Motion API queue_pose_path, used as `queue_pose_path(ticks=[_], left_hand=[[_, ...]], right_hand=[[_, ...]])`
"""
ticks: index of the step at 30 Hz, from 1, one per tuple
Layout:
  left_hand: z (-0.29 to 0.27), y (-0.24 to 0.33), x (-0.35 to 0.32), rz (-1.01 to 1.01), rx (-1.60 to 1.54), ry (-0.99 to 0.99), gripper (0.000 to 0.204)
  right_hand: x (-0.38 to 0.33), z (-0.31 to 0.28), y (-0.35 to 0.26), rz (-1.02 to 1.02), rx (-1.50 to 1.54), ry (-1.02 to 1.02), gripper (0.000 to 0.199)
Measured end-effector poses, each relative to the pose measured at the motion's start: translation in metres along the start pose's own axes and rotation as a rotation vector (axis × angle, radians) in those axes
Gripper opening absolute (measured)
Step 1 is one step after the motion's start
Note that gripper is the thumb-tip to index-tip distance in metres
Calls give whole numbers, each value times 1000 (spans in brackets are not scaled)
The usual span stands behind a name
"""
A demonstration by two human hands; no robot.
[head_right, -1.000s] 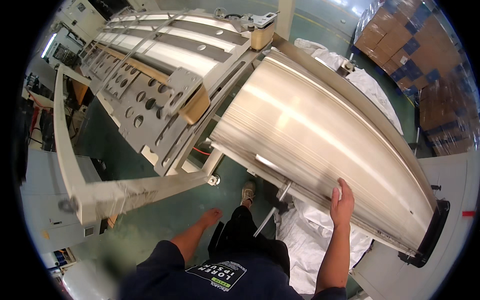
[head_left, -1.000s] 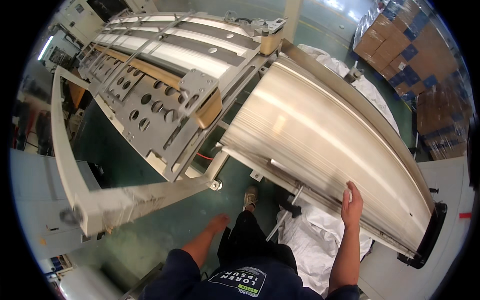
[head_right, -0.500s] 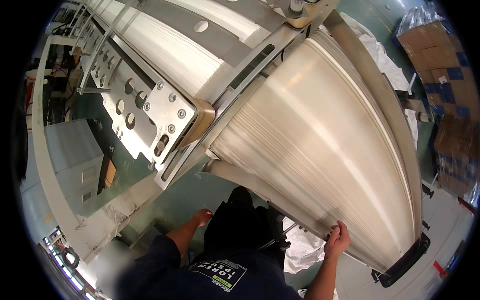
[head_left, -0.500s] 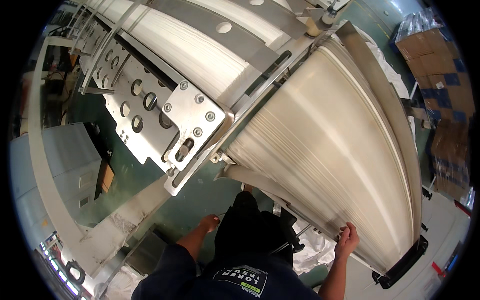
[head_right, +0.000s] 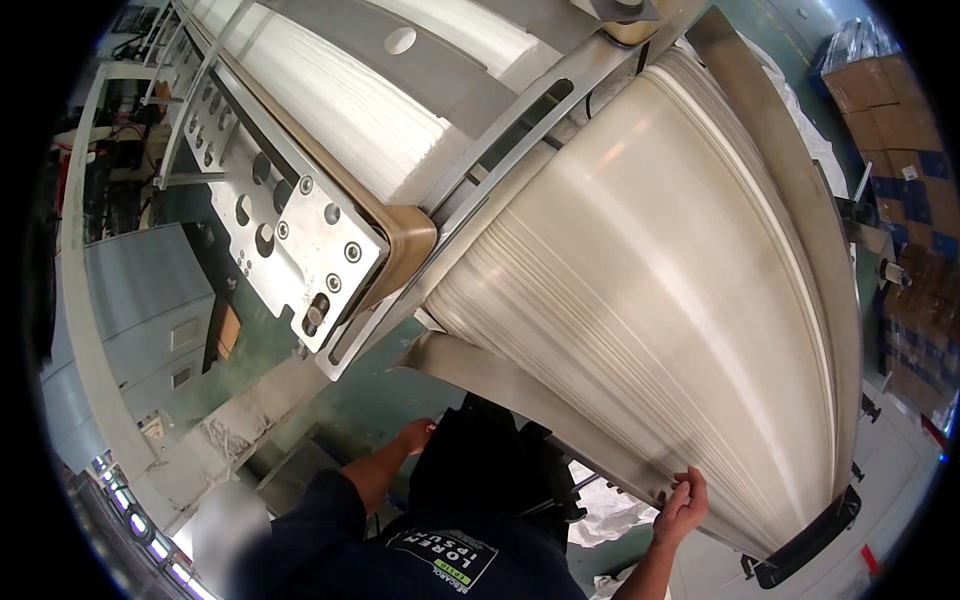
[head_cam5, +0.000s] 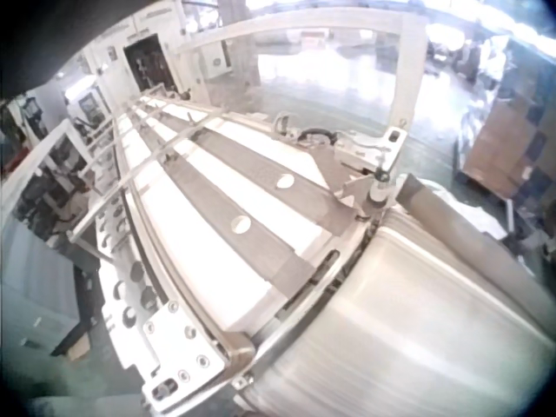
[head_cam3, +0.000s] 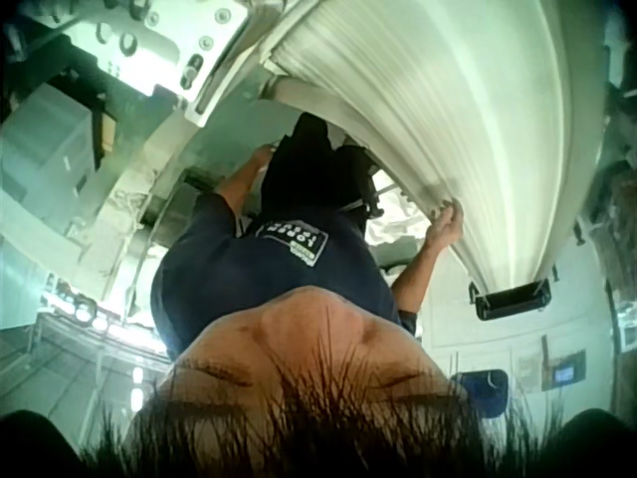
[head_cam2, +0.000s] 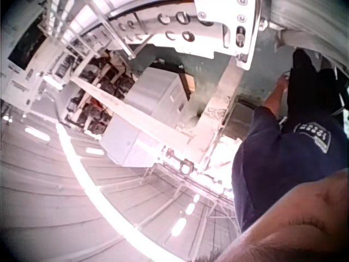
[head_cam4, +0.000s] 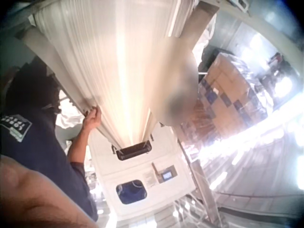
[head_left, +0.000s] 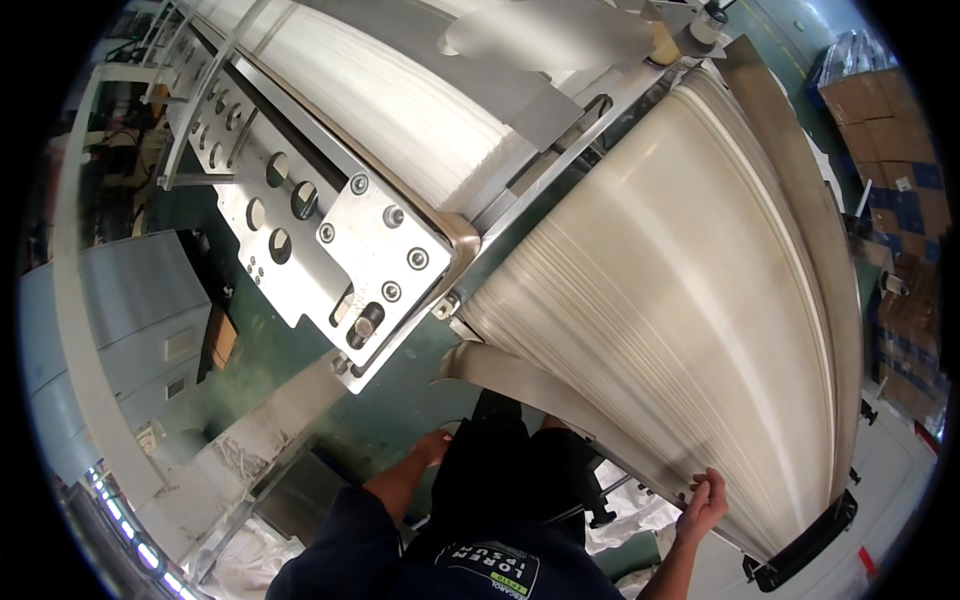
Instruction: The person operates an industrial machine using a touch screen and dials, adjusts a mechanical component on a support pole, and manually collects stacks of white rectangular products from a conveyor belt, placing them into a large collection bag.
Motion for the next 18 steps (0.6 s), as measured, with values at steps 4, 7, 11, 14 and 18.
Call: queue_pose_path(ticks=[4,7,11,14,18], left_hand=[[-2,-9,-9,-69,13,-7,30],[-3,-7,-15,-77,75,6,28],[-2,6,-27,-47,71,43,28],[-3,11,-33,-25,28,65,29],[7,8,-34,-45,28,61,30]], right_hand=[[2,0,-11,-31,-8,8,31],[2,-1,-16,-76,-16,13,31],[2,-3,-23,-101,-6,17,32],[2,-4,-26,-109,5,-9,34],[5,-7,-36,-107,36,-44,38]])
Point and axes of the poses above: each hand's wrist, its own x-axis towards the middle knuckle, its own z-axis out of the palm, y = z × x, the point moved 8 cm from there along x, towards the middle knuckle, and after that the axes turned 7 degrees about y, right-handed, at the moved point
